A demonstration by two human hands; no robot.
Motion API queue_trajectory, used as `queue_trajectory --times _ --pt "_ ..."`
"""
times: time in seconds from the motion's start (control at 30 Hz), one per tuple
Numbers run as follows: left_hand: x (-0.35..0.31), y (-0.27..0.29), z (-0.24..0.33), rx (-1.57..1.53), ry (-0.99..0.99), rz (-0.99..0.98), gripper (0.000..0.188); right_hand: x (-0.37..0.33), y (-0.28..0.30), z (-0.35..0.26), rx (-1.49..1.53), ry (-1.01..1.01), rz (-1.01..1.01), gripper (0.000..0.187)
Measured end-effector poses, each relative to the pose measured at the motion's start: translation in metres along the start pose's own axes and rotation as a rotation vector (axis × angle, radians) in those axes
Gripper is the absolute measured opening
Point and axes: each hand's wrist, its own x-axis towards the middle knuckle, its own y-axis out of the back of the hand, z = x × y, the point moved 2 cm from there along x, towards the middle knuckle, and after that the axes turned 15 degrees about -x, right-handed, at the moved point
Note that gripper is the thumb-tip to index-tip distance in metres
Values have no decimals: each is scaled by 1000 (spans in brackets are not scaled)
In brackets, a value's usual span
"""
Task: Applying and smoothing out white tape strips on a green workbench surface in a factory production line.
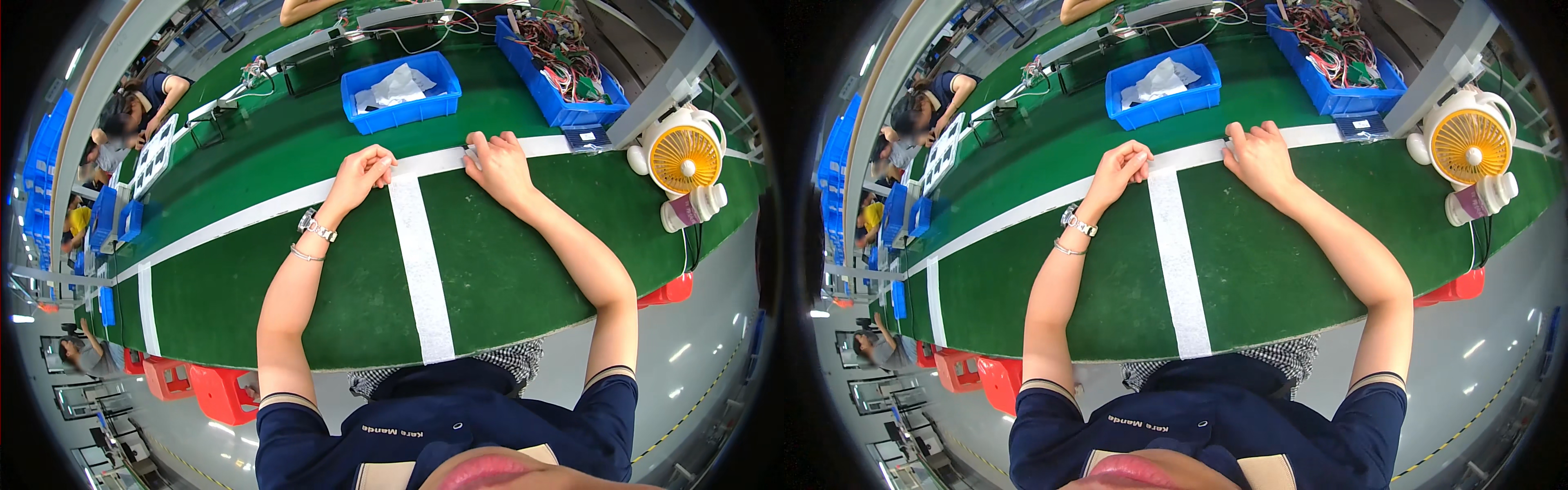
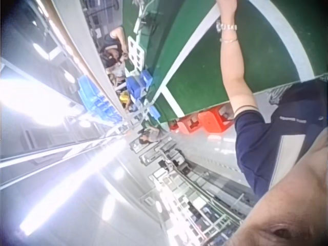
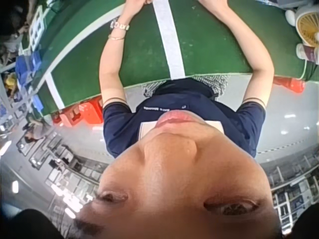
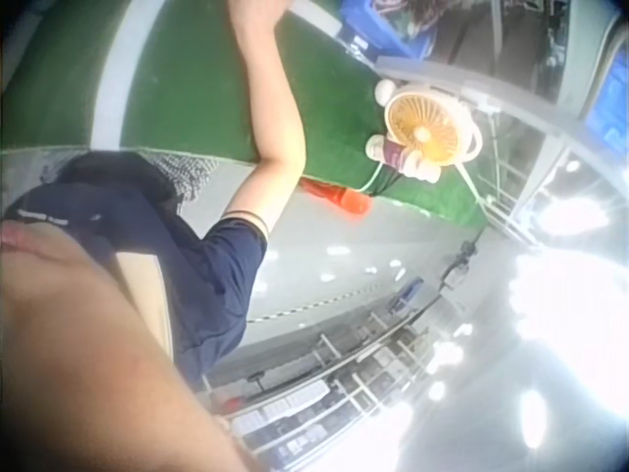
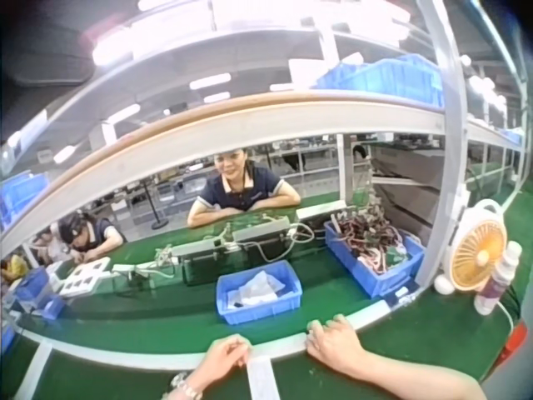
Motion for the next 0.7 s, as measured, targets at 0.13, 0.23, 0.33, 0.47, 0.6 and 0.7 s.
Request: queue_trajectory --times 0.13,0.23,0.33,0.47,0.6,0.7 --pt "-1 -2 0 -13 -10 1 23 -1 -4 1 42 86 124 19" --pt "0 1 -3 -8 -12 -1 21 -2 -8 0 27 97 128 17" --pt "0 1 -3 -16 -18 -6 21 -1 -8 0 11 86 74 16" --pt "0 1 -4 -24 -11 -3 21 0 -8 0 -41 82 76 15" --pt "0 2 -5 -22 -7 4 21 0 -8 1 -104 72 94 16" --pt "0 3 -5 -37 -11 -1 21 -2 -5 7 -170 54 101 14"
